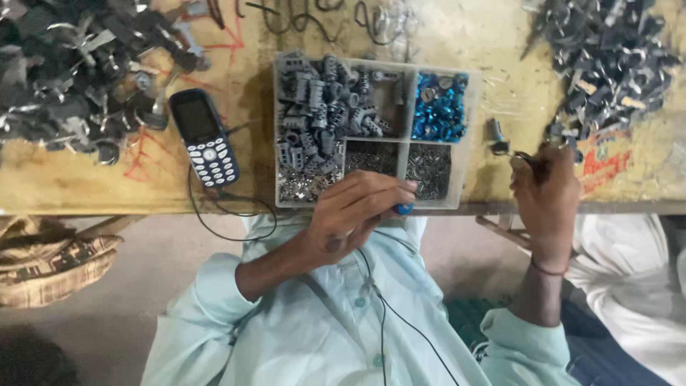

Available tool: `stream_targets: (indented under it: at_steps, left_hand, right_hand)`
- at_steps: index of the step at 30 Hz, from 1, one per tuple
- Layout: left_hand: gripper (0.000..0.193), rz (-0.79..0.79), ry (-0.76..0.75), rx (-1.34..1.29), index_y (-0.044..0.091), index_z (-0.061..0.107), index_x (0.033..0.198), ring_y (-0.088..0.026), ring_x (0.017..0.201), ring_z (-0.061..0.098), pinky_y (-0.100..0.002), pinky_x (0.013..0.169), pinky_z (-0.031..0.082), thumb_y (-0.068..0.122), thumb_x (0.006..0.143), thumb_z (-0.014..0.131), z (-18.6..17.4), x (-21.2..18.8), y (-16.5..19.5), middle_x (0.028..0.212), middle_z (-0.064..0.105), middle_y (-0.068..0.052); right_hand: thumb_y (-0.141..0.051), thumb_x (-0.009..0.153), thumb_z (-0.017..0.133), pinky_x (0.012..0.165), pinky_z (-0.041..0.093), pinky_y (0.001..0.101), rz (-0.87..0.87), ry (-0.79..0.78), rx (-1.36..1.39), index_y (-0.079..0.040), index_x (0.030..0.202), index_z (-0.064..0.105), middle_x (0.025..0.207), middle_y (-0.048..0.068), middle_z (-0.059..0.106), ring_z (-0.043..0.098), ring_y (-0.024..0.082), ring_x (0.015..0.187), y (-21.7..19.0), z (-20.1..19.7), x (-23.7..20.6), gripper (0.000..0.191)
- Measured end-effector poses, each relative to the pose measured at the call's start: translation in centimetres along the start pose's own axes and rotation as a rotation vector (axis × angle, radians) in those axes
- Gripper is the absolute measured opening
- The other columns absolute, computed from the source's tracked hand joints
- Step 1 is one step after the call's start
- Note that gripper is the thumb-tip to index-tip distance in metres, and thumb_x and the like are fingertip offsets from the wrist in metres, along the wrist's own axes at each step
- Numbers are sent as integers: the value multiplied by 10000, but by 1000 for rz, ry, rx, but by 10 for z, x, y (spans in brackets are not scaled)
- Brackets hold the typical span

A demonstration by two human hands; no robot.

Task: The person sits at a workbench assembling small metal components. They pick parts from a compartment tray, fit pieces together by hand, place finished assemblies on the table, and occasionally reach into piles of parts at the sides of the bench.

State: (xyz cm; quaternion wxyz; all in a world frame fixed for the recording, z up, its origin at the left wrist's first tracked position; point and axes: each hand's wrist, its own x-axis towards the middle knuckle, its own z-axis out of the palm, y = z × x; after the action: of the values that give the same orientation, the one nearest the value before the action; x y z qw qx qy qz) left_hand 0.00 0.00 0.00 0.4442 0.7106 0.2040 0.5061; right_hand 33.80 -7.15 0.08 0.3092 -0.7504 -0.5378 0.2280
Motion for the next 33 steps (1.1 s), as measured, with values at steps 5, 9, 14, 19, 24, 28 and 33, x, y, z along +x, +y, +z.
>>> stream_targets:
  at_steps: [5, 9, 14, 19, 24, 28, 33]
  left_hand:
    - [413, -82, 25, 63, -3, 624, 1260, -283, 1045, 710, -374, 904, 594, -108, 887, 767, -84, 10, -48, 1163, 695, -123]
    - [453, -83, 11, 189, -28, 605, 1274, -319, 1043, 691, -411, 913, 590, -122, 850, 734, -87, -26, -62, 1164, 685, -150]
    - [421, -260, -82, -99, -6, 630, 1271, -288, 1015, 710, -373, 856, 585, -114, 879, 736, -107, -28, -43, 1137, 695, -137]
    - [386, -192, -9, -54, -32, 630, 1251, -287, 1017, 698, -380, 859, 583, -107, 887, 734, -112, 0, -19, 1132, 688, -147]
    - [419, 121, 12, 455, -123, 613, 1230, -352, 1016, 683, -437, 870, 583, -107, 818, 691, -113, 22, 12, 1190, 682, -237]
    - [330, -370, 39, -191, -56, 654, 1262, -284, 990, 706, -357, 871, 585, -70, 940, 726, -117, 30, 21, 1156, 717, -166]
    - [351, -247, 86, -369, -57, 586, 1299, -316, 1019, 698, -351, 902, 563, -45, 963, 690, -125, 42, 36, 1193, 675, -195]
  right_hand:
    - [-13, 1080, 685, 623, 533, 246, 100, 11, 916, -10, 1208, 490, 990, 98, 620, 635, 141, 697, -97, 101, 27, 233]
    - [81, 929, 777, 572, 435, 222, -269, 39, 557, -44, 1244, 437, 1009, 140, 645, 568, 109, 685, -114, 202, -25, 480]
    - [113, 834, 799, 459, 370, 189, -400, -89, 305, -55, 1170, 418, 993, 183, 740, 501, 25, 507, -131, 168, -9, 536]
    - [103, 936, 735, 580, 526, 244, -529, -123, 297, -29, 1227, 377, 972, 166, 691, 698, 118, 733, -169, 148, 1, 480]
    - [94, 942, 761, 527, 497, 262, -236, 53, 282, -3, 1133, 451, 854, 156, 656, 659, 144, 677, -228, 146, -15, 377]
    - [-201, 758, 901, 558, 519, 365, -342, -258, -144, 7, 1077, 550, 841, 179, 649, 675, 276, 678, -222, 122, -9, 518]
    - [-320, 764, 870, 642, 590, 414, -504, -672, -317, -36, 1244, 555, 902, 127, 717, 734, 298, 742, -301, 77, 65, 641]
